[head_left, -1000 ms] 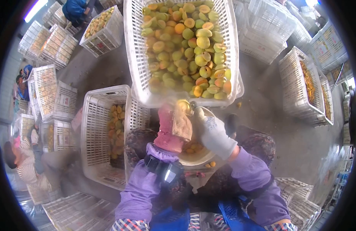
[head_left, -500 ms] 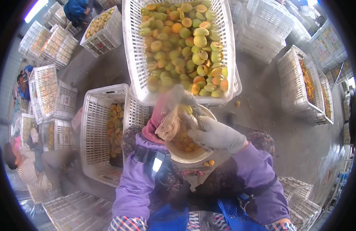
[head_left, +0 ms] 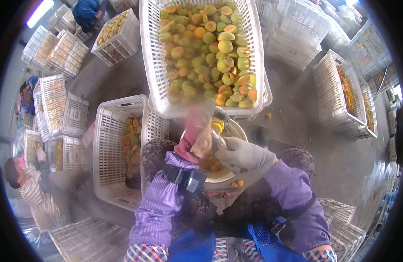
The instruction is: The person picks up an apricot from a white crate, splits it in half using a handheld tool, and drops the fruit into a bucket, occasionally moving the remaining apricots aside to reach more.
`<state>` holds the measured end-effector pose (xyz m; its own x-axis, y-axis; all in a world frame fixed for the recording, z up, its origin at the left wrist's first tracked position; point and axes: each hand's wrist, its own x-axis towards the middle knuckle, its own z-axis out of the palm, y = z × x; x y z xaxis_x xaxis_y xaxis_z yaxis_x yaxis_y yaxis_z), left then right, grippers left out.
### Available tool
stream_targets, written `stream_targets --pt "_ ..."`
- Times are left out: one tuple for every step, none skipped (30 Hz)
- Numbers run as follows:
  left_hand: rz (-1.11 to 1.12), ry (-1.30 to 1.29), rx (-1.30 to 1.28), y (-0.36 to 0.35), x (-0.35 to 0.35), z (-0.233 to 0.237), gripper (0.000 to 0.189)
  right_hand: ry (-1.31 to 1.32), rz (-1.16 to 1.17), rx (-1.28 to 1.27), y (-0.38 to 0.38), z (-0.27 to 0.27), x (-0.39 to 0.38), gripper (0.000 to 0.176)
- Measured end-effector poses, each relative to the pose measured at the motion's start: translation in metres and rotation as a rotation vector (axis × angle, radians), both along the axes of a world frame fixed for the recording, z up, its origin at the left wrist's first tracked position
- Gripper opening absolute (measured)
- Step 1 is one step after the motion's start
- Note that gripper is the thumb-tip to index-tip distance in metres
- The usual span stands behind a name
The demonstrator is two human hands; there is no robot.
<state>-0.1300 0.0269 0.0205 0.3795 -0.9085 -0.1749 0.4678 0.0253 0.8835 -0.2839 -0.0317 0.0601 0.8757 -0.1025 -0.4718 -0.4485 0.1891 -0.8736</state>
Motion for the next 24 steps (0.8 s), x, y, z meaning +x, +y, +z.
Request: stream_targets --pt "0.007 -0.052 0.011 -0.001 0.002 -0.008 0.027 0.044 0.021 0.054 -0.001 0.001 -0.001 0.023" --pt "0.012 -0.106 0.023 -0.001 0.003 -0.015 0.022 0.086 0.039 0.108 -0.002 0.002 -0.003 0.023" --pt "-0.067 -0.124 0.098 0.002 0.0 0.014 0.022 0.128 0.056 0.161 -0.004 0.003 -0.005 0.023" --pt "-0.053 -0.087 0.019 0.0 0.001 0.01 0.022 0.106 0.025 0.132 -0.003 0.004 -0.005 0.023" --pt "-0.03 -0.051 -0.06 -0.003 0.004 0.002 0.022 0.085 0.003 0.103 -0.001 0.004 -0.005 0.023" --pt "0.022 0.119 -0.109 -0.003 0.004 0.006 0.021 0.061 -0.009 0.075 0.001 0.004 -0.003 0.022" --pt "0.077 0.287 -0.162 -0.003 0.004 0.011 0.021 0.134 -0.045 0.031 0.004 0.018 -0.003 0.022" --pt "0.058 0.45 -0.198 -0.001 0.016 -0.006 0.021 0.196 -0.053 -0.018 0.006 0.031 0.0 0.022" --pt "0.045 0.62 -0.228 0.001 0.028 -0.021 0.022 0.078 -0.105 -0.13 0.009 0.018 0.0 0.021" --pt "0.035 0.786 -0.249 0.004 0.038 -0.035 0.022 -0.059 -0.145 -0.217 0.009 -0.008 -0.006 0.019" --pt "0.153 0.659 -0.267 0.006 0.038 -0.013 0.019 -0.193 0.229 -0.886 -0.01 -0.062 -0.021 0.021" --pt "0.273 0.527 -0.268 0.006 0.038 0.009 0.016 -0.234 0.303 -1.097 -0.011 -0.078 -0.018 0.022" --pt "0.448 0.377 -0.314 0.009 0.036 0.031 0.016 -0.274 0.361 -1.316 -0.013 -0.095 -0.013 0.024" --pt "0.462 0.414 -0.204 0.028 0.039 0.058 0.019 -0.143 0.17 -1.066 -0.004 -0.07 -0.013 0.026" --pt "0.547 0.305 -0.29 0.04 0.038 0.065 0.019 0.009 -0.027 -0.815 0.003 -0.054 -0.013 0.027" --pt "0.481 0.393 -0.386 0.058 0.043 0.065 0.018 0.004 -0.007 -0.83 0.007 -0.051 -0.011 0.028" --pt "0.41 0.485 -0.473 0.076 0.049 0.066 0.016 0.008 -0.004 -0.846 0.008 -0.049 -0.009 0.029" --pt "0.171 0.776 -0.557 0.103 0.07 0.058 0.014 0.029 -0.024 -0.863 0.007 -0.049 -0.009 0.03" --pt "0.19 0.764 -0.481 0.125 0.085 0.05 0.015 0.053 0.036 -0.978 0.007 -0.051 -0.011 0.027" --pt "0.208 0.753 -0.415 0.142 0.104 0.036 0.02 0.076 0.096 -1.096 0.007 -0.053 -0.012 0.026" --pt "0.265 0.603 -0.326 0.156 0.122 0.026 0.018 0.1 0.154 -1.213 0.006 -0.055 -0.014 0.026" --pt "0.352 0.243 -0.199 0.169 0.136 0.014 0.017 0.073 0.129 -1.252 0.007 -0.058 -0.017 0.027" --pt "0.429 -0.273 0.064 0.185 0.149 0.002 0.019 0.058 0.112 -1.214 0.01 -0.051 -0.013 0.028" --pt "0.501 -0.93 0.406 0.2 0.16 -0.009 0.023 0.031 0.105 -1.171 0.01 -0.046 -0.011 0.03"
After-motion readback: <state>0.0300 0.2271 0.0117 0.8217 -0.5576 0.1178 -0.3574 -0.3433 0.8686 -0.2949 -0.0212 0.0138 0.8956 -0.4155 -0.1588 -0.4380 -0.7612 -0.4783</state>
